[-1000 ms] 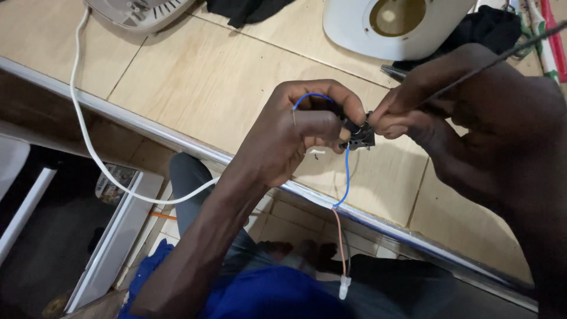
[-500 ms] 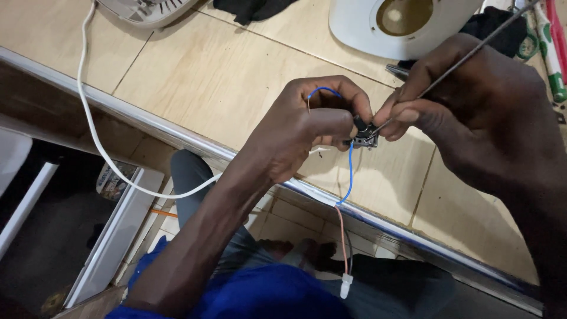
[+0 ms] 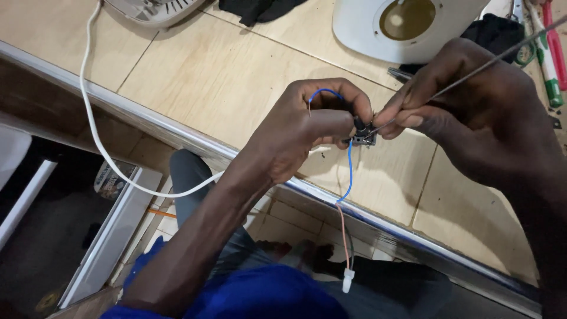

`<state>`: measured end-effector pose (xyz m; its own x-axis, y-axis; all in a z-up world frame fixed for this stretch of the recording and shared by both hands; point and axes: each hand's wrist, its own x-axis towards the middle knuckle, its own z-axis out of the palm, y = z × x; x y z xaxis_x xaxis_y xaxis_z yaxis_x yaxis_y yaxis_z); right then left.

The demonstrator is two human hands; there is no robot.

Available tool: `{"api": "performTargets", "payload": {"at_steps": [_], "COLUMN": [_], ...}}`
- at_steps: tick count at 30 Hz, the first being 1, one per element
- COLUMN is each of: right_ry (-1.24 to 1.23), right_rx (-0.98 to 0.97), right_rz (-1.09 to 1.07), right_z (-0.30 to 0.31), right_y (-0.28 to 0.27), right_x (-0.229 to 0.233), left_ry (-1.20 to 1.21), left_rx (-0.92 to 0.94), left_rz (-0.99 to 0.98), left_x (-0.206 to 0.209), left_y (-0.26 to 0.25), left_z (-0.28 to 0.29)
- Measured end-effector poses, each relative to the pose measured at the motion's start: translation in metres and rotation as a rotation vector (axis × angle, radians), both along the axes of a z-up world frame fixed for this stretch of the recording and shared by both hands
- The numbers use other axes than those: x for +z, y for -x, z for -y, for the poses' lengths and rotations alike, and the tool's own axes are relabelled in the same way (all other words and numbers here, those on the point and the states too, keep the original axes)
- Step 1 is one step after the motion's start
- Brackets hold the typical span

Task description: Securing electrical wires to a switch component using a small screwdriver and manual manipulation.

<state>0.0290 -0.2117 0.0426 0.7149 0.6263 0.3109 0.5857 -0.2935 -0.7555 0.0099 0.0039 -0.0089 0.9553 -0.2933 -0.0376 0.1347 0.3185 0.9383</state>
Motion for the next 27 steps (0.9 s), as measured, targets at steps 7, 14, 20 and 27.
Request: {"api": "performTargets", "payload": {"at_steps": [7, 14, 20, 27], "right_ry": [0.097, 0.060, 0.063, 0.075], "right_rx": [-0.092, -0.103, -0.063, -0.034], "right_rz": [0.030, -0.005, 0.093, 0.128], "right_z": [-0.007, -0.009, -0.006, -0.003], "right_y": [0.006, 0.008, 0.005, 0.002], "right_x": [0.008, 0.008, 0.007, 0.003], "left_ry": [-0.061, -0.013, -0.081, -0.001], "left_rx": [0.084, 0.066, 0.087, 0.071], "left_rz": [0.152, 0.159, 0.164, 0.151], "left_x": [0.004, 0.005, 0.010, -0.001], "left_y": [0.006, 0.009, 0.013, 0.006], "left_z": [0.000, -0.001, 0.000, 0.001]}}
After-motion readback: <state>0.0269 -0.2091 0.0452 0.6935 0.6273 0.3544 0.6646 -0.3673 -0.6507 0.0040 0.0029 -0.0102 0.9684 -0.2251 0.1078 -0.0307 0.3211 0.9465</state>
